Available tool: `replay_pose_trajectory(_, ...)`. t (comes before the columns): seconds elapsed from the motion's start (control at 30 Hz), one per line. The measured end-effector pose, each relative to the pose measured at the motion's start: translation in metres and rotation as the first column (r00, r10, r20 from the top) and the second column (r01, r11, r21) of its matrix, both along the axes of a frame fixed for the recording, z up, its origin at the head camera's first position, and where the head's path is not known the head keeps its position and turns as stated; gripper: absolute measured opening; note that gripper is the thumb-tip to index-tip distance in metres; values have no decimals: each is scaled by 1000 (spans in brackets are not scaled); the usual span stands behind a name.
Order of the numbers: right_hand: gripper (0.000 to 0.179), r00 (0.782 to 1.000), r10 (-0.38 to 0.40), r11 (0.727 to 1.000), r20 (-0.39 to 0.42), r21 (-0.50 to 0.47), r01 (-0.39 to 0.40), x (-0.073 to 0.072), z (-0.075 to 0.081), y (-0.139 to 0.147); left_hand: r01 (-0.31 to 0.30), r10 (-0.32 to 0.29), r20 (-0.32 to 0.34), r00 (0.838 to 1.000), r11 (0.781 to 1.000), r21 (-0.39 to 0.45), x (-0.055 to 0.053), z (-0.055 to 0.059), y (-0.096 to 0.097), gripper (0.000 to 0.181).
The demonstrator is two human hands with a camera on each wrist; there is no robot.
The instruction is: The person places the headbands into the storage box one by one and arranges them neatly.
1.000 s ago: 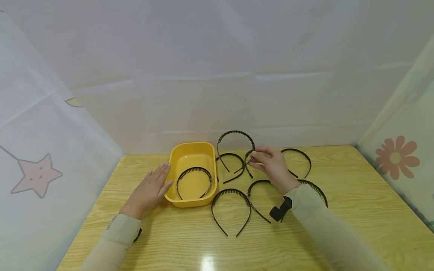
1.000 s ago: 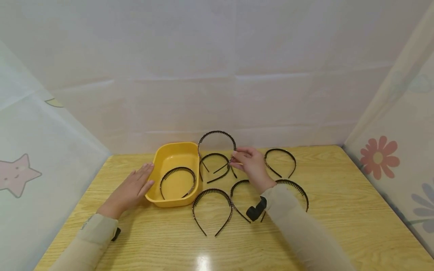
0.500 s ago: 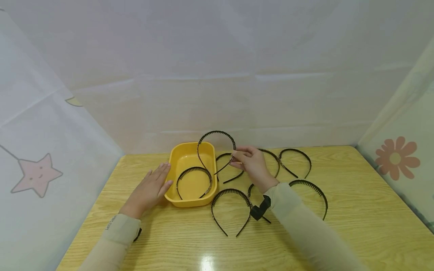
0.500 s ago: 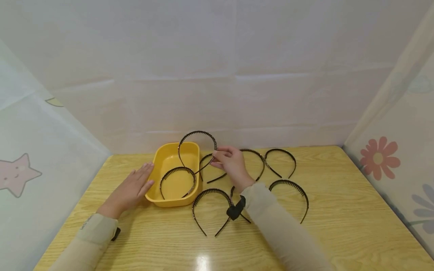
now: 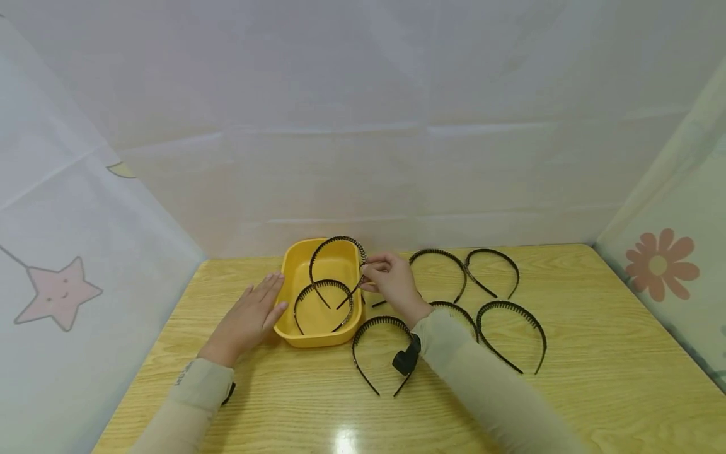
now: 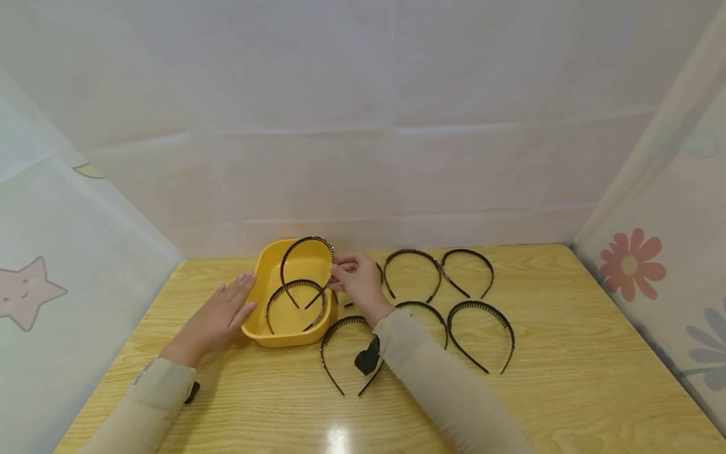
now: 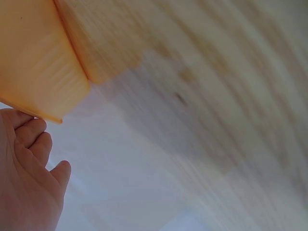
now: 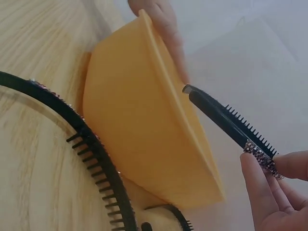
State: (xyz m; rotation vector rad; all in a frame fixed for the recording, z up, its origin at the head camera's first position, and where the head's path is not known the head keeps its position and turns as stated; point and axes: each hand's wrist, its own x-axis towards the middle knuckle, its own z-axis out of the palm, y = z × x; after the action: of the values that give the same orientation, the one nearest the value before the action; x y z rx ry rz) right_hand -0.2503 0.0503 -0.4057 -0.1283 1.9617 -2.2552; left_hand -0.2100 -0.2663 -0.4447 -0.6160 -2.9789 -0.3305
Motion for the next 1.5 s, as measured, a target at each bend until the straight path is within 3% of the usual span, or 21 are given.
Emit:
replay_pose_trajectory(0.33,25,998,5,986,-59,168,5,2,-9,-24,-2,2,3,1000,1000,8,2,1,0,67)
replay_pose_trajectory(0.83,25,977,51,899,-207,436,46,1,-8,-42,7,-7,-20,1000,1000,20,2,0,0,67)
replay_pose_trajectory(1.2,32,959,73,806,-275,582,105,2,-8,-47,3,-3,-3,1000,1000,13,2,0,0,67)
replay_pose_trajectory(1.5,43,955,107,794,-278,602,87,6,-10,-45,7,-7,-12,1000,1000,15,2,0,0,66)
